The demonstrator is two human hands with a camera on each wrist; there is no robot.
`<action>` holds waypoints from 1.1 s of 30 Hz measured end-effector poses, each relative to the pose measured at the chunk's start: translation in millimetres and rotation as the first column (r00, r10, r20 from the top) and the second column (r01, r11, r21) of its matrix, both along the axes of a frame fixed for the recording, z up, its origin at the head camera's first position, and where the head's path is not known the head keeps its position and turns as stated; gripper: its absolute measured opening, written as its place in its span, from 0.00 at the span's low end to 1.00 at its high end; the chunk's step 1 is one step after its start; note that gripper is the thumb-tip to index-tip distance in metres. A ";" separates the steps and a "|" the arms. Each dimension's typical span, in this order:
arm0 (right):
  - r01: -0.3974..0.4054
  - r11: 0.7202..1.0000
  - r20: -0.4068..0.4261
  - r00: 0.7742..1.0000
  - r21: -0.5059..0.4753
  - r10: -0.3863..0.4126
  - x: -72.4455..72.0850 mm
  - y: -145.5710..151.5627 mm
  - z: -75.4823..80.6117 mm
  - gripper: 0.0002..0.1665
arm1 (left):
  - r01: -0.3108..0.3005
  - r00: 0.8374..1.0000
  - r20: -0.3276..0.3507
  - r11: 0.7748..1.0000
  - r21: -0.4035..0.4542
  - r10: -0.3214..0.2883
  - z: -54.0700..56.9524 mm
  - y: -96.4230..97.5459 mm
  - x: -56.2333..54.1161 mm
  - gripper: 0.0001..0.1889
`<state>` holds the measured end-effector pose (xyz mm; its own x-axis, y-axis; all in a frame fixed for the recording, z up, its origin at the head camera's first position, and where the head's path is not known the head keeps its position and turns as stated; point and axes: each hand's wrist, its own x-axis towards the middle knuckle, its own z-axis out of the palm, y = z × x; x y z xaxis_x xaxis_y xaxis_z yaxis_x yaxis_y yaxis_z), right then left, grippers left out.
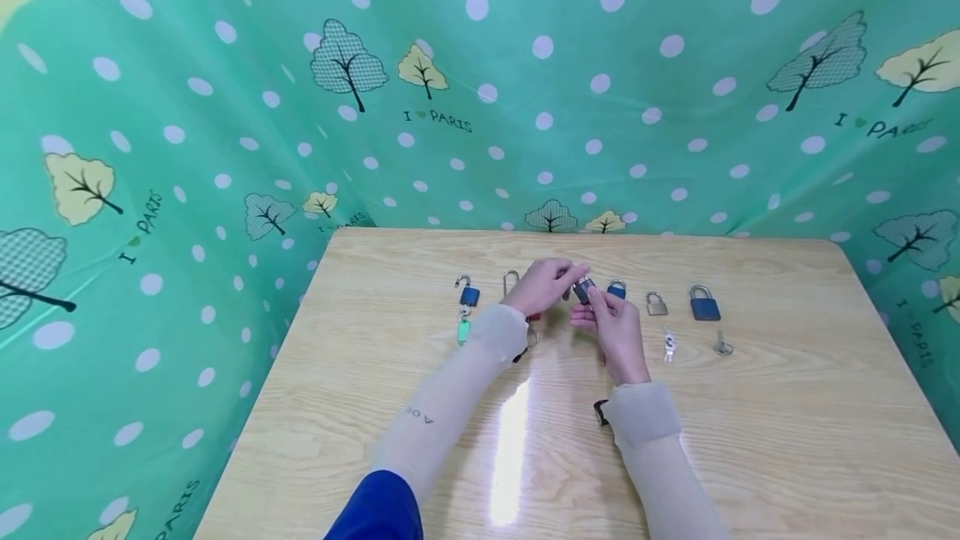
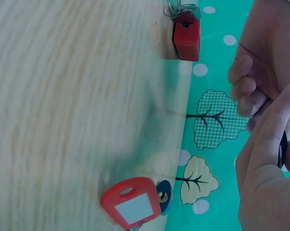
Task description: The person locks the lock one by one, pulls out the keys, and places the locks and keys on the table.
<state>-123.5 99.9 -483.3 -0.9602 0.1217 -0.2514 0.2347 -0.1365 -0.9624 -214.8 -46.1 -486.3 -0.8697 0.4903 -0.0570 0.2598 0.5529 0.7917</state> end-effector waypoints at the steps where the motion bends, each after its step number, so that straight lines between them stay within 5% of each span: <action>1: 0.005 1.000 0.000 1.000 -0.004 -0.005 -0.1 -0.1 -0.2 0.27 | -0.015 1.000 0.022 0.999 0.030 0.015 0.0 -0.1 1.2 0.27; 11: 0.010 0.999 -0.007 1.000 -0.030 -0.010 0.1 5.3 -2.9 0.29 | -0.030 0.996 0.084 0.976 0.215 0.013 -8.5 8.8 4.8 0.18; 16: -0.022 0.999 -0.003 1.000 -0.036 0.022 2.0 5.2 -2.3 0.27 | -0.101 0.994 0.072 0.964 0.245 0.085 -4.7 6.9 4.1 0.18; 21: -0.048 0.999 -0.011 0.999 0.012 0.048 2.9 2.3 -0.2 0.24 | -0.176 0.983 0.111 0.929 0.325 0.148 -0.8 1.0 2.4 0.17; 27: -0.046 0.997 -0.016 0.999 0.065 0.048 4.0 1.0 -0.8 0.24 | -0.189 0.980 0.130 0.911 0.365 0.151 0.8 -0.1 -0.3 0.15; 33: -0.037 0.997 -0.025 0.999 0.073 0.039 6.1 0.7 -4.8 0.22 | -0.202 0.979 0.099 0.921 0.332 0.179 -0.1 -1.0 -3.0 0.15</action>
<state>-117.4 100.5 -488.0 -0.9706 0.1017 -0.2183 0.2133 -0.0580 -0.9753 -217.8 -47.2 -486.4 -0.9485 0.3158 0.0230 0.1172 0.2826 0.9520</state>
